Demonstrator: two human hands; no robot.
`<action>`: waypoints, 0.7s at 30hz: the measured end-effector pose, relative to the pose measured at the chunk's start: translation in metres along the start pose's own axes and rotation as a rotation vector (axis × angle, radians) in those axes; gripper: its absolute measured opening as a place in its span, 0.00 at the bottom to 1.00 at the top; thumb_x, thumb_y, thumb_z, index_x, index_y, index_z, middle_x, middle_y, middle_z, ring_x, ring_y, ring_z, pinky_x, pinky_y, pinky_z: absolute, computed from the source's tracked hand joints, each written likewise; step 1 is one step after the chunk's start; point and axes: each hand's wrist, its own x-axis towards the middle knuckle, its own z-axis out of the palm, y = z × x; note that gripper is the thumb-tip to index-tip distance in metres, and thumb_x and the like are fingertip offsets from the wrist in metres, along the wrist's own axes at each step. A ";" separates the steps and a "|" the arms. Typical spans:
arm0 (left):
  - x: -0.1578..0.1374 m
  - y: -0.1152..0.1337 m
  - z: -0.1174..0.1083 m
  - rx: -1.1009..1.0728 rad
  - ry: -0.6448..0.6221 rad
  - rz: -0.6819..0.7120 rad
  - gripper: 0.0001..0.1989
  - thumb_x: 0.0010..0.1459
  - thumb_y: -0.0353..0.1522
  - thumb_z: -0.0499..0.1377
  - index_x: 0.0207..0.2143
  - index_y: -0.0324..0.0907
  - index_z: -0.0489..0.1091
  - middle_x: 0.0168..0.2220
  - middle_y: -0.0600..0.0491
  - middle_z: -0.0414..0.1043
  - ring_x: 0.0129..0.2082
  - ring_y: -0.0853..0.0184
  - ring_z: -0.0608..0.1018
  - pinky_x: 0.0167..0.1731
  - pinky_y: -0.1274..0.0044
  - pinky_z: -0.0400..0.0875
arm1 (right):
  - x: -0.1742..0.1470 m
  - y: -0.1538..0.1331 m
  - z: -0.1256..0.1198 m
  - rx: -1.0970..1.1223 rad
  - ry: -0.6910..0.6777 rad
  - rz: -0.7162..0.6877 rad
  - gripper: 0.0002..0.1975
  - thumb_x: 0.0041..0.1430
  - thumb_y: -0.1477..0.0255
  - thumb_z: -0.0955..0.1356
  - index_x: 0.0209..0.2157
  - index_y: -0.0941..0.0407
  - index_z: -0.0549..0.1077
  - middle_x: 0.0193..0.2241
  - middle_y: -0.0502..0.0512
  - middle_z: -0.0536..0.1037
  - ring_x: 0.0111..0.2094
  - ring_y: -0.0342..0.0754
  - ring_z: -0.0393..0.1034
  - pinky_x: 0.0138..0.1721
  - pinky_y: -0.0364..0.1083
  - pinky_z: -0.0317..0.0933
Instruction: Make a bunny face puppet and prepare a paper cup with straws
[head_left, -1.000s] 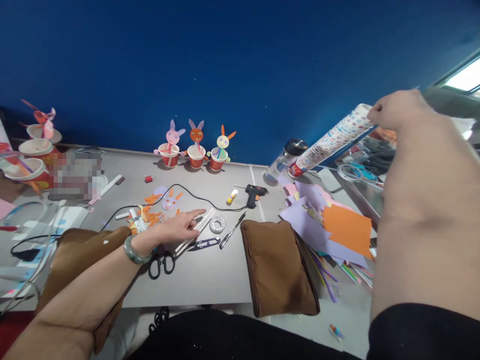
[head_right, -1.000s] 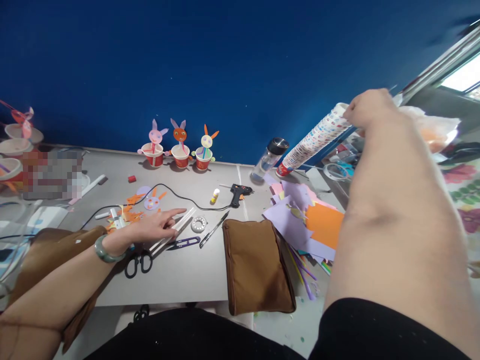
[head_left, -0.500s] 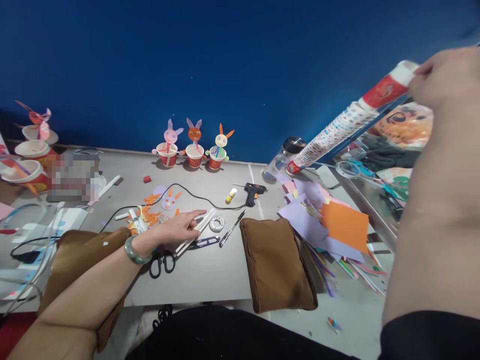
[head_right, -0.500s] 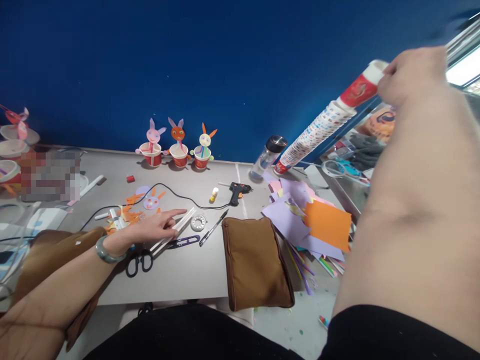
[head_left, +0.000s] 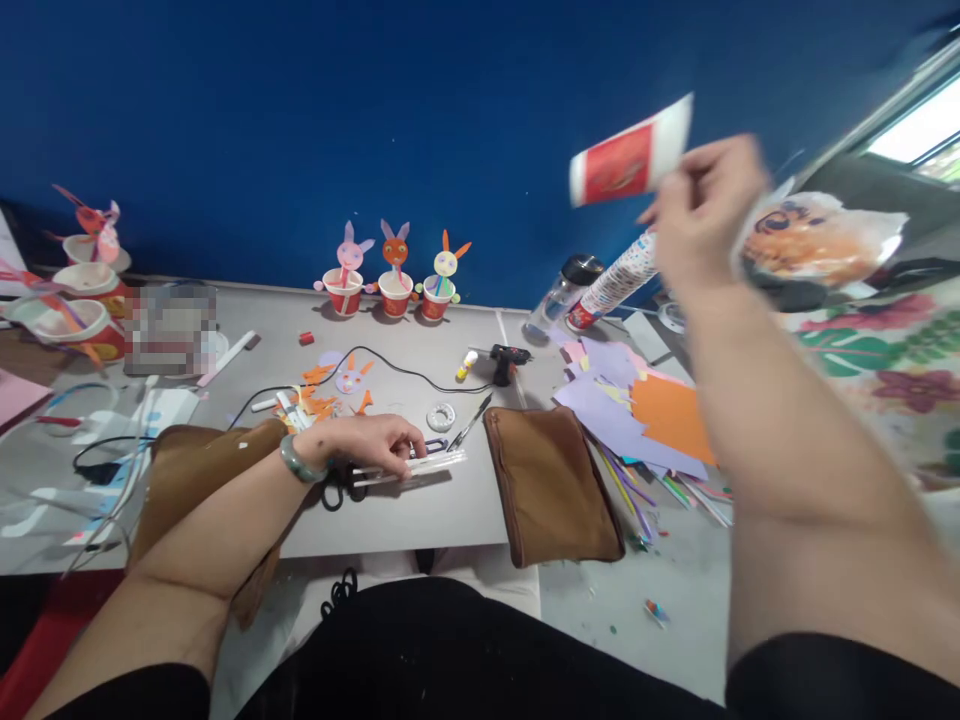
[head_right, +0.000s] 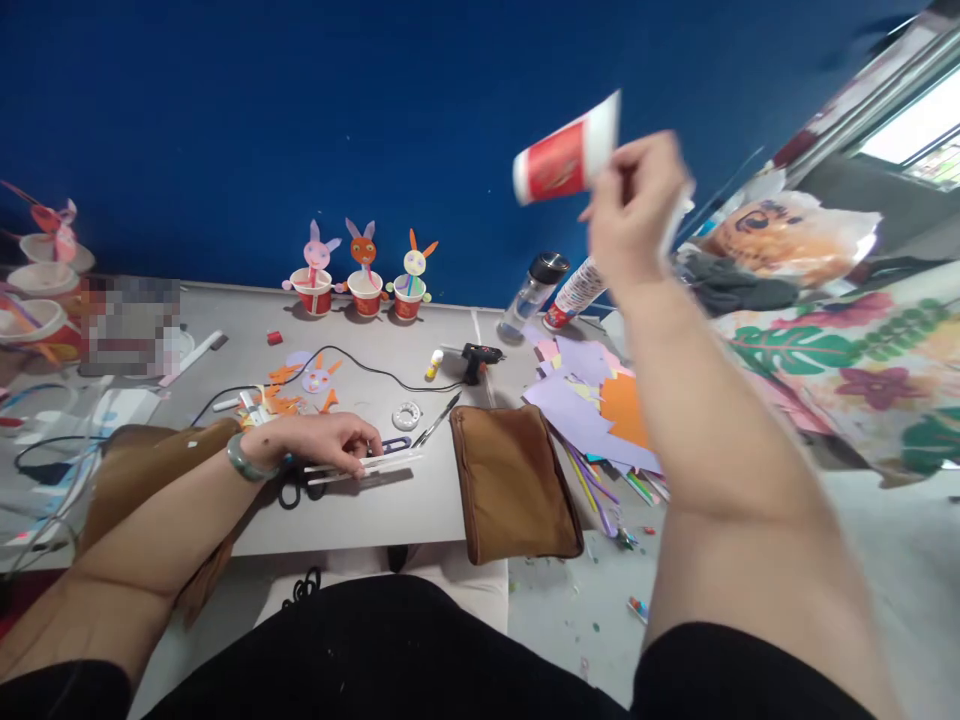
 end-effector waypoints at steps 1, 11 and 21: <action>0.001 0.000 0.001 0.026 -0.025 -0.004 0.20 0.50 0.37 0.67 0.46 0.42 0.75 0.26 0.58 0.74 0.25 0.71 0.71 0.26 0.79 0.60 | -0.030 -0.022 0.008 0.137 -0.073 0.032 0.05 0.67 0.80 0.63 0.41 0.59 0.70 0.34 0.59 0.79 0.24 0.37 0.72 0.25 0.40 0.62; 0.005 -0.008 0.003 0.224 0.062 -0.012 0.16 0.48 0.32 0.67 0.42 0.42 0.78 0.25 0.57 0.72 0.24 0.70 0.71 0.23 0.79 0.60 | -0.184 -0.139 0.040 0.724 -0.357 0.065 0.06 0.67 0.65 0.66 0.37 0.53 0.71 0.32 0.54 0.76 0.32 0.47 0.73 0.37 0.49 0.66; 0.013 -0.020 0.001 0.195 0.018 0.035 0.14 0.45 0.31 0.69 0.38 0.42 0.78 0.25 0.57 0.74 0.24 0.70 0.72 0.24 0.78 0.62 | -0.211 -0.163 0.045 1.282 -0.681 0.417 0.15 0.59 0.58 0.74 0.35 0.52 0.69 0.23 0.45 0.75 0.23 0.41 0.72 0.28 0.42 0.67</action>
